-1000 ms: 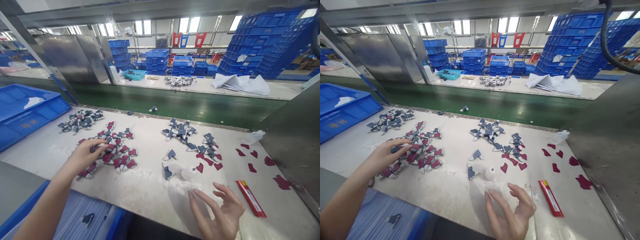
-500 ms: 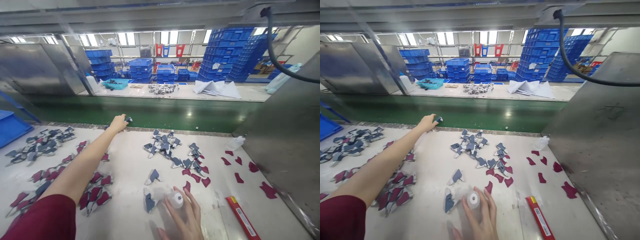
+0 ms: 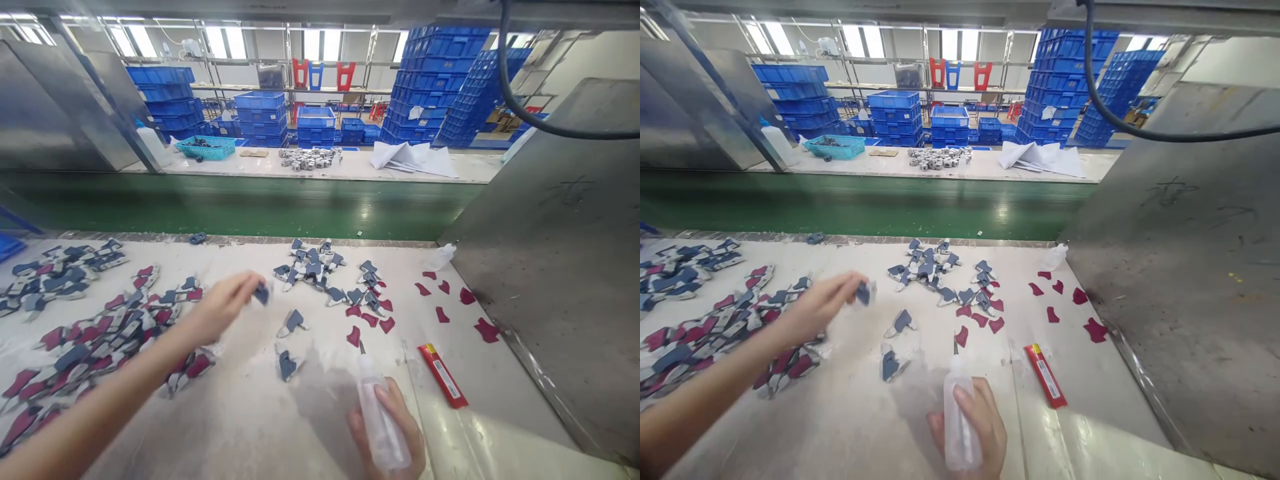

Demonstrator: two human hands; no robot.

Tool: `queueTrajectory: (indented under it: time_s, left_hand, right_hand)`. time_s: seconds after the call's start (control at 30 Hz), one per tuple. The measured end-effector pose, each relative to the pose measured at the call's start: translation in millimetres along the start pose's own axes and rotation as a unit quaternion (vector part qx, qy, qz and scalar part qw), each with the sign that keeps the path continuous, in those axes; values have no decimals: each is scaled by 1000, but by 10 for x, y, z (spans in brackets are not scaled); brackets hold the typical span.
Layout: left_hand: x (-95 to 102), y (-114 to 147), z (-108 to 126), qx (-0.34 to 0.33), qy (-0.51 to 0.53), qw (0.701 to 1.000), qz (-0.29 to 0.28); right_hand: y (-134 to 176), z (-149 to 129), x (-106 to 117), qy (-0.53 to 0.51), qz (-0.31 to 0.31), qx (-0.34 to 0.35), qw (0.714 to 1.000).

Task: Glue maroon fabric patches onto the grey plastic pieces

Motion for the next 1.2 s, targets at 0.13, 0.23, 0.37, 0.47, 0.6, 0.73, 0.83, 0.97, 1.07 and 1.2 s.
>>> queueTrajectory:
  time_s: [0.13, 0.23, 0.37, 0.47, 0.6, 0.73, 0.83, 0.97, 1.07, 1.2]
  left_hand:
    - [-573, 956, 247, 5, 151, 988, -6]
    - [-927, 1325, 311, 52, 201, 978, 13]
    - [-1160, 1485, 378, 24, 164, 983, 78]
    - [-1216, 1499, 389, -20, 138, 985, 102]
    - [-1243, 1488, 351, -47, 129, 985, 104]
    - [-1265, 1476, 336, -43, 124, 985, 112]
    - [-1285, 1477, 338, -47, 123, 984, 121]
    - [-1306, 1489, 331, -65, 114, 983, 130]
    - [-1311, 1497, 329, -82, 108, 981, 140]
    - [-1310, 1498, 334, -91, 100, 980, 148]
  right_hand:
    - [48, 21, 76, 2, 6, -35, 999]
    - [75, 7, 104, 1, 1, -68, 998]
    - [83, -87, 82, -5, -34, -139, 990]
    - [125, -150, 73, -11, -25, -184, 983]
    - [213, -173, 88, -6, 7, -182, 983]
    - [239, -170, 55, 22, -25, -198, 980]
    - [223, -166, 28, 29, -42, -209, 977]
    - [207, -152, 8, 17, -65, -195, 979]
    - [207, -136, 7, 14, -74, -206, 976]
    - [209, -138, 10, 9, -76, -216, 973]
Point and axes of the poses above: each hand's wrist, its own y-axis away from the middle knuckle, its own x-axis out of the back of the hand, z = x × y, the point moved 3 cm from there along -y, towards the middle knuckle, and after that the axes turned 4 degrees about -y, right-handed, at the moved point
